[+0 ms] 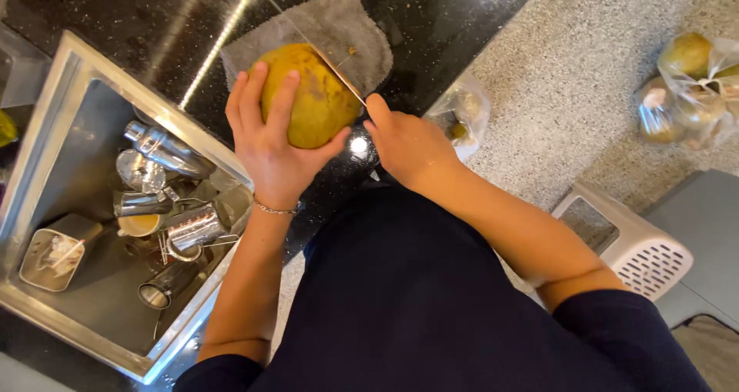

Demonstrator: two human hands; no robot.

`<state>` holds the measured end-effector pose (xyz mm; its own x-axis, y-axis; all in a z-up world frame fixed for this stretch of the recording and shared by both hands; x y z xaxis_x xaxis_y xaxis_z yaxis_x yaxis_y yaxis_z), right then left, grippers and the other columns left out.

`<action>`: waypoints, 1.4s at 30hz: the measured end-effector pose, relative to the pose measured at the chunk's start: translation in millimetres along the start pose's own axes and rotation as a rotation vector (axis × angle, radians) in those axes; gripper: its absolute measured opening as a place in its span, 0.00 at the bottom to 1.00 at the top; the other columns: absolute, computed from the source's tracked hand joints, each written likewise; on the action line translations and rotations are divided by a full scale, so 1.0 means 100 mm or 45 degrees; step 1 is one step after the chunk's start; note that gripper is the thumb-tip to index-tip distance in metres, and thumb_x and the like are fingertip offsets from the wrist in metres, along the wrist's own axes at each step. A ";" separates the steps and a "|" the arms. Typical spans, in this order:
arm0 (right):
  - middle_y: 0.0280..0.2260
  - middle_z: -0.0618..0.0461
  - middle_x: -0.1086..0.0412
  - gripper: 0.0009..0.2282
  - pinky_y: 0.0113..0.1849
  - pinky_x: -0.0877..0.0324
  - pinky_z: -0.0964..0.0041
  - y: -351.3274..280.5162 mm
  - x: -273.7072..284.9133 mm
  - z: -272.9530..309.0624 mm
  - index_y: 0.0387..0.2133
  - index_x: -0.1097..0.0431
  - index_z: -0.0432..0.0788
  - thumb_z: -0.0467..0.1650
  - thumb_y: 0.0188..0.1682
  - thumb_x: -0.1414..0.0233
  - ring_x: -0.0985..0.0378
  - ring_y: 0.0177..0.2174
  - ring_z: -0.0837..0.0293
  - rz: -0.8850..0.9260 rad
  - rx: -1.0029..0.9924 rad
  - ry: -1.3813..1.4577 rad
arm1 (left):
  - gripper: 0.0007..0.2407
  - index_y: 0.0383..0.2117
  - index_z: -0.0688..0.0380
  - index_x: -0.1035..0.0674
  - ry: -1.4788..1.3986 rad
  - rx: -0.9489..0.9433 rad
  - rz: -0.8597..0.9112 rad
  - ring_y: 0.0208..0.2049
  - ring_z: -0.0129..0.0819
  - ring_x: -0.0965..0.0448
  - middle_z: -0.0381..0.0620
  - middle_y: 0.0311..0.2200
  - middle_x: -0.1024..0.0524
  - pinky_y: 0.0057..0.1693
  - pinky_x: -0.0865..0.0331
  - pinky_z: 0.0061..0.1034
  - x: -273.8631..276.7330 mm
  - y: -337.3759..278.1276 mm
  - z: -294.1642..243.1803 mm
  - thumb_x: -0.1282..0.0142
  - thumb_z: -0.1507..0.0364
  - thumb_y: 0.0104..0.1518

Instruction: The person holds a young coconut over a sink and cuts into its top with a knife, repeatedly striking and trimming the husk until an opening with white flesh is exposed. They then place the opened coconut into a plastic bag.

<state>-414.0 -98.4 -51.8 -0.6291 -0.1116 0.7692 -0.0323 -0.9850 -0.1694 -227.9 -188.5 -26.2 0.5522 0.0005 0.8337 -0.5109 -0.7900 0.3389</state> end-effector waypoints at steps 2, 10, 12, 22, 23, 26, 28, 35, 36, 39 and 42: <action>0.24 0.41 0.28 0.09 0.24 0.32 0.44 -0.16 0.04 0.06 0.44 0.43 0.41 0.33 0.58 0.52 0.24 0.23 0.37 -0.008 0.010 0.022 | 0.34 0.60 0.51 0.24 0.017 0.022 0.009 0.67 0.61 0.39 0.55 0.66 0.37 0.70 0.37 0.51 0.05 0.01 0.01 0.19 0.57 0.46; 0.22 0.42 0.29 0.09 0.25 0.32 0.44 -0.01 -0.08 -0.06 0.45 0.42 0.42 0.33 0.59 0.53 0.24 0.24 0.38 0.046 -0.069 -0.006 | 0.34 0.60 0.50 0.24 0.003 0.023 0.043 0.67 0.61 0.39 0.55 0.65 0.36 0.70 0.37 0.51 0.01 0.04 -0.03 0.19 0.59 0.45; 0.23 0.42 0.28 0.09 0.25 0.32 0.44 -0.04 -0.10 -0.03 0.44 0.43 0.41 0.34 0.60 0.53 0.24 0.25 0.38 0.027 -0.040 0.012 | 0.34 0.60 0.50 0.24 0.007 0.008 0.034 0.67 0.61 0.38 0.55 0.65 0.35 0.70 0.37 0.51 0.04 0.03 0.00 0.19 0.59 0.44; 0.28 0.40 0.27 0.08 0.28 0.31 0.41 -0.06 -0.18 -0.06 0.43 0.44 0.42 0.33 0.60 0.54 0.24 0.28 0.33 0.008 -0.055 0.061 | 0.34 0.59 0.50 0.23 -0.009 -0.014 0.057 0.65 0.60 0.37 0.55 0.64 0.34 0.70 0.37 0.50 0.08 0.10 0.00 0.19 0.60 0.43; 0.27 0.38 0.28 0.09 0.28 0.31 0.41 -0.18 -0.16 -0.06 0.44 0.44 0.42 0.33 0.59 0.54 0.24 0.28 0.33 0.017 -0.075 0.057 | 0.35 0.59 0.50 0.23 -0.022 0.012 0.067 0.65 0.60 0.37 0.55 0.64 0.34 0.70 0.37 0.49 0.10 0.08 0.01 0.19 0.60 0.42; 0.27 0.35 0.28 0.10 0.28 0.31 0.40 -0.18 -0.20 -0.14 0.45 0.43 0.42 0.34 0.57 0.53 0.24 0.27 0.33 0.033 -0.116 0.022 | 0.35 0.59 0.51 0.24 -0.043 0.016 0.047 0.65 0.60 0.37 0.55 0.65 0.35 0.70 0.37 0.49 0.07 0.14 0.07 0.19 0.60 0.42; 0.26 0.35 0.28 0.11 0.28 0.31 0.40 -0.09 -0.26 -0.17 0.46 0.42 0.42 0.34 0.56 0.53 0.24 0.26 0.33 0.065 -0.167 0.009 | 0.35 0.59 0.51 0.24 -0.060 0.006 0.057 0.66 0.60 0.37 0.54 0.65 0.35 0.69 0.36 0.48 0.07 0.14 0.06 0.19 0.60 0.42; 0.27 0.39 0.27 0.10 0.28 0.30 0.42 -0.20 -0.32 -0.14 0.47 0.43 0.41 0.34 0.59 0.54 0.23 0.27 0.35 0.047 -0.127 0.059 | 0.36 0.60 0.50 0.24 -0.045 0.011 0.100 0.67 0.59 0.38 0.52 0.66 0.35 0.70 0.37 0.47 0.10 0.10 0.12 0.18 0.59 0.42; 0.25 0.39 0.27 0.11 0.27 0.30 0.43 -0.25 -0.32 -0.13 0.48 0.43 0.40 0.33 0.58 0.54 0.23 0.25 0.35 0.082 -0.153 0.051 | 0.36 0.60 0.50 0.24 -0.054 0.006 0.098 0.66 0.58 0.38 0.52 0.66 0.35 0.70 0.37 0.47 0.09 0.10 0.15 0.18 0.58 0.42; 0.25 0.39 0.28 0.12 0.26 0.30 0.42 0.08 -0.35 -0.15 0.49 0.44 0.40 0.32 0.58 0.53 0.24 0.24 0.35 -0.014 -0.036 0.058 | 0.36 0.60 0.50 0.23 -0.055 -0.007 0.110 0.66 0.56 0.37 0.51 0.65 0.34 0.70 0.37 0.46 0.09 0.18 0.14 0.19 0.58 0.41; 0.26 0.40 0.27 0.10 0.27 0.31 0.42 0.14 -0.35 -0.12 0.48 0.44 0.40 0.33 0.59 0.53 0.23 0.27 0.36 -0.141 0.085 0.083 | 0.36 0.61 0.51 0.24 -0.102 0.030 0.125 0.66 0.54 0.35 0.52 0.65 0.34 0.70 0.36 0.45 0.14 0.19 0.20 0.19 0.57 0.43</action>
<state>-402.0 -107.1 -88.1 -0.6736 0.0047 0.7391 -0.0541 -0.9976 -0.0430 -216.2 -216.1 -16.7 0.5514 -0.1256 0.8247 -0.5503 -0.7978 0.2464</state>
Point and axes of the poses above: each hand's wrist, its own y-axis towards the middle knuckle, its own x-axis out of the back of the hand, z = x × y, the point moved 3 cm from there along y, towards the middle knuckle
